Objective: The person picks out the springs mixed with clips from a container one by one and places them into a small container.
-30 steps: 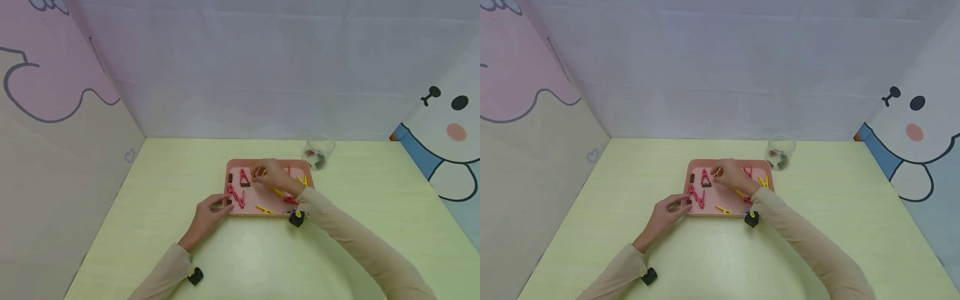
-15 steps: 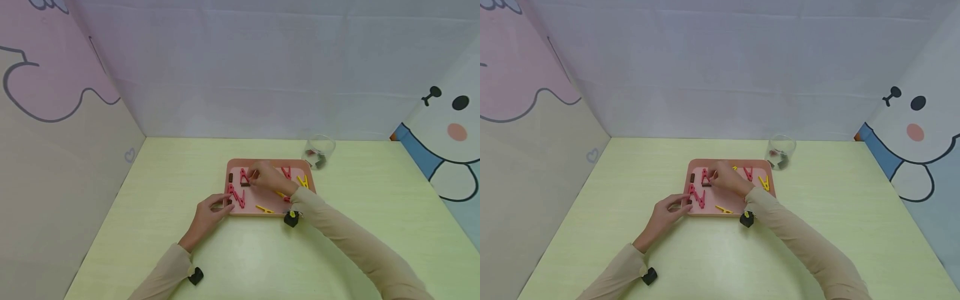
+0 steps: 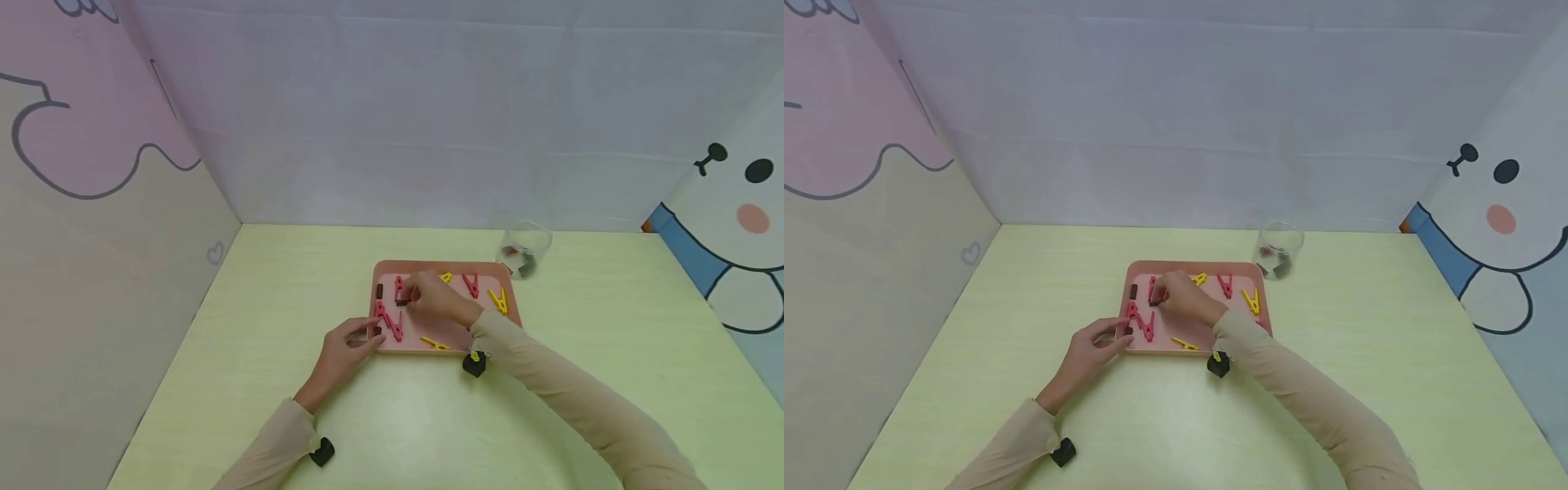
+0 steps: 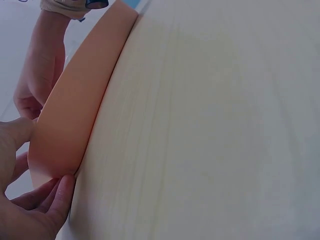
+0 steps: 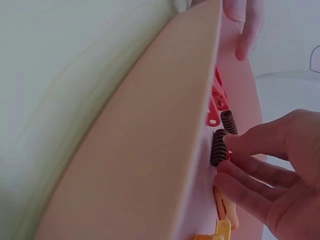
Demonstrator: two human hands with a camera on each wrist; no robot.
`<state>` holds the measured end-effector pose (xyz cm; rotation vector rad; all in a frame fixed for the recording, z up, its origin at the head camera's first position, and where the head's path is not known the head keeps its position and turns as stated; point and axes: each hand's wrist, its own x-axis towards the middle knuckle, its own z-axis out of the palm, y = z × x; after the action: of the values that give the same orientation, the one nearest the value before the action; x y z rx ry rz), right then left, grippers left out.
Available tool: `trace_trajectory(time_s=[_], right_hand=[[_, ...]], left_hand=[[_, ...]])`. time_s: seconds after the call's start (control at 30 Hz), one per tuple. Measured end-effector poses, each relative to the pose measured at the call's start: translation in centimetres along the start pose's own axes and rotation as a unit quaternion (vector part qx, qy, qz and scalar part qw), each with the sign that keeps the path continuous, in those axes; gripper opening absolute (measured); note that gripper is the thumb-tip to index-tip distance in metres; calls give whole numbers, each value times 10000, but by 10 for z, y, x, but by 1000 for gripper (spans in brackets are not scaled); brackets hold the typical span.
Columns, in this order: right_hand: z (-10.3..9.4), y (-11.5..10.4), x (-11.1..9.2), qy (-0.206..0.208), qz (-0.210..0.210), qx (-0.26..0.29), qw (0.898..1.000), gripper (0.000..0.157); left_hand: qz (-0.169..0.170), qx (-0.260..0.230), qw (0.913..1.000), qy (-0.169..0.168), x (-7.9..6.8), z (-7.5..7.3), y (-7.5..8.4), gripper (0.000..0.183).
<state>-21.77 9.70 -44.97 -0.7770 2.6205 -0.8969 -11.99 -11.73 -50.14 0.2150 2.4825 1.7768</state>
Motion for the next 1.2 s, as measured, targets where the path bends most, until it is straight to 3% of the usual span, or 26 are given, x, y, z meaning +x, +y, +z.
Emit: trace_trajectory(time_s=[0.5,0.9,1.0,1.2], right_hand=[[7,-4,-2,187,-360,-522,9978,18],[6,-3,-4,112,-557,-851,9948,13],[5,-2,-6,67,-554,-911,9943,12],[4,-2,-9,11,-465,-886,9950,13]], left_hand=[[43,107,9999,-7,-1,1,2,40],[68,143,9999,46,-4,1,7,39],[41,139,9999,65,-5,2,12,38],[71,59,9999,48,-13,-1,39,37]])
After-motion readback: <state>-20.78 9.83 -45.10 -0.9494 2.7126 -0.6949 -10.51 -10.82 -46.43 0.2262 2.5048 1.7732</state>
